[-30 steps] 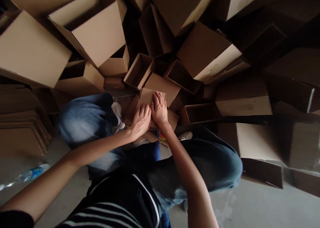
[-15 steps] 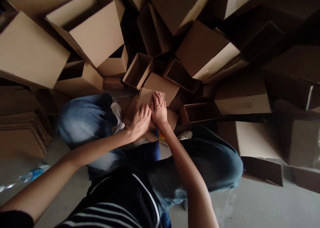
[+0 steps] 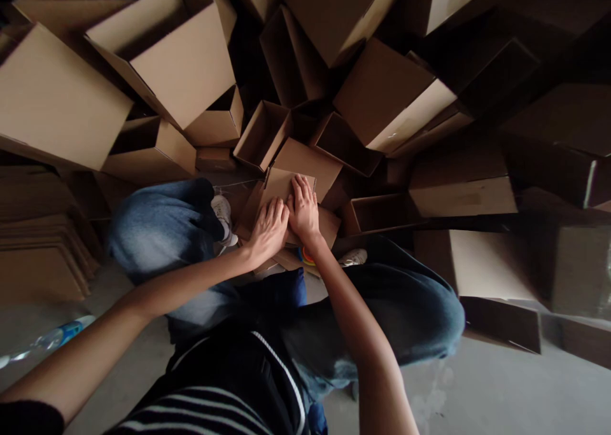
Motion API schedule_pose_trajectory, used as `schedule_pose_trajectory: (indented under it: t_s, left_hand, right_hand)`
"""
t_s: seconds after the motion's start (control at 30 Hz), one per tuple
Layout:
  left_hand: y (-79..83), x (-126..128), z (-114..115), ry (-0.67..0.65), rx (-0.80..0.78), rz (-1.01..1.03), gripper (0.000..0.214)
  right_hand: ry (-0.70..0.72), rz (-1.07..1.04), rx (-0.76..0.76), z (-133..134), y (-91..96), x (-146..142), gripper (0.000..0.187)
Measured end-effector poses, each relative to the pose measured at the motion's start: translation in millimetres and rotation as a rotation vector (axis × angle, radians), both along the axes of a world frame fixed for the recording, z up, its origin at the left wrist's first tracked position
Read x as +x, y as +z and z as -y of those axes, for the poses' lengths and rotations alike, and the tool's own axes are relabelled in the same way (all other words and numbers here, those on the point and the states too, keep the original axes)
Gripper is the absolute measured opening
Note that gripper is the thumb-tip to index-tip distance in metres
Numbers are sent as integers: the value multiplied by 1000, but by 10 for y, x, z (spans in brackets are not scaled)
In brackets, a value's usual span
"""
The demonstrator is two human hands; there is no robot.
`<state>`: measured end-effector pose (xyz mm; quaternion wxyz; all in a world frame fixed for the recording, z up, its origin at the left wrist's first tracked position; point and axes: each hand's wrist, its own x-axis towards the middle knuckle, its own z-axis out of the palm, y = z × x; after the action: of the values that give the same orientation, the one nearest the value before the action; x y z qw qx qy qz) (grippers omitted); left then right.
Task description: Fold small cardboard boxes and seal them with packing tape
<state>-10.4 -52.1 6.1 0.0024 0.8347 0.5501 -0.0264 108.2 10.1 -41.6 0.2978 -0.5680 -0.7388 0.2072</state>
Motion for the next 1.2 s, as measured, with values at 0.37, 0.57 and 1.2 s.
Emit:
schedule_pose_trajectory:
  t_s: [0.37,0.57,1.2]
  left_hand:
    - [11,5,-14,10,-5,20,52]
    - [76,-5,-21,-7,8,-20,48]
    - [111,53,64,-6,15,-67,53]
  right_hand:
    - [-3,2,-2,-8,-17,4,52]
    - [3,-13,-5,-1,-7,3,51]
    - [7,-49,-25,29,-47,5,51]
